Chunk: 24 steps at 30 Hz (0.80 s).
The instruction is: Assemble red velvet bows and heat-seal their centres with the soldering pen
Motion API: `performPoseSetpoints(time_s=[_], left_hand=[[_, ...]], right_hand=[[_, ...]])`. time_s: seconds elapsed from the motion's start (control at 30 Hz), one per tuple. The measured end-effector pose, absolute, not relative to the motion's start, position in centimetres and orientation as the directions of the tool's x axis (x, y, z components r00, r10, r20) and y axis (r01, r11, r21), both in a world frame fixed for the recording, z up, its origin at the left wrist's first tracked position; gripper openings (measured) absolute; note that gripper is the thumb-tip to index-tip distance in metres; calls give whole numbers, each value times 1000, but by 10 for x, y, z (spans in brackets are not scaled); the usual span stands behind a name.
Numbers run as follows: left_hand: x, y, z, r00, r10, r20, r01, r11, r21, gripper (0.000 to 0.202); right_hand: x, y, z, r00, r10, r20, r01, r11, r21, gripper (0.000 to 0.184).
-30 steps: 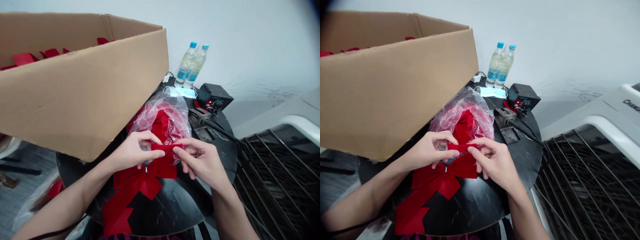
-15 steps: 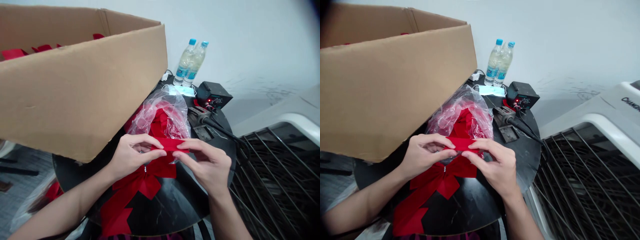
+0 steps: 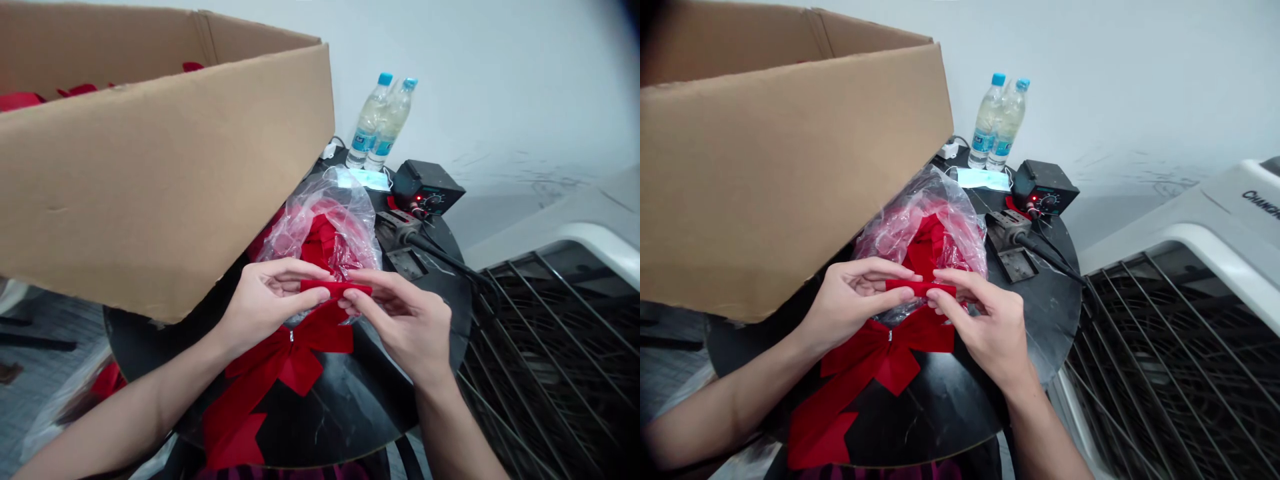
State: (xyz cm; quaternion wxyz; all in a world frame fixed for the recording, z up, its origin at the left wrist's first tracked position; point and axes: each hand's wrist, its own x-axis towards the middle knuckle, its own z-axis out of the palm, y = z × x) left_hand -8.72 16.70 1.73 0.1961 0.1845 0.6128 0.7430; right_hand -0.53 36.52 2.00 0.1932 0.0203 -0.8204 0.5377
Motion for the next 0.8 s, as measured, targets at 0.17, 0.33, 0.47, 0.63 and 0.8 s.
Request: performPoseSetpoints(time_s=[0.17, 0.33, 0.47, 0.63, 0.8], left_hand=[[-82, 169, 18, -857, 515, -2, -68, -111, 992, 21], [-82, 171, 16, -865, 502, -10, -77, -114, 991, 30], [-84, 170, 16, -860, 509, -42, -112, -109, 988, 34], [-84, 170, 18, -852, 518, -71, -144, -101, 984, 35], [-83, 170, 18, -855, 514, -73, -135, -85, 987, 35]], right_hand=[[-12, 371, 28, -975, 105, 196, -146, 363, -920, 34], [-18, 373, 35, -992, 80, 93, -71, 243, -967, 19], [-17, 374, 38, -993, 64, 102, -85, 231, -969, 16], [-15, 378, 41, -995, 44, 91, -75, 284, -956, 16], [-17, 379, 43, -998, 20, 62, -48, 414, -909, 33]])
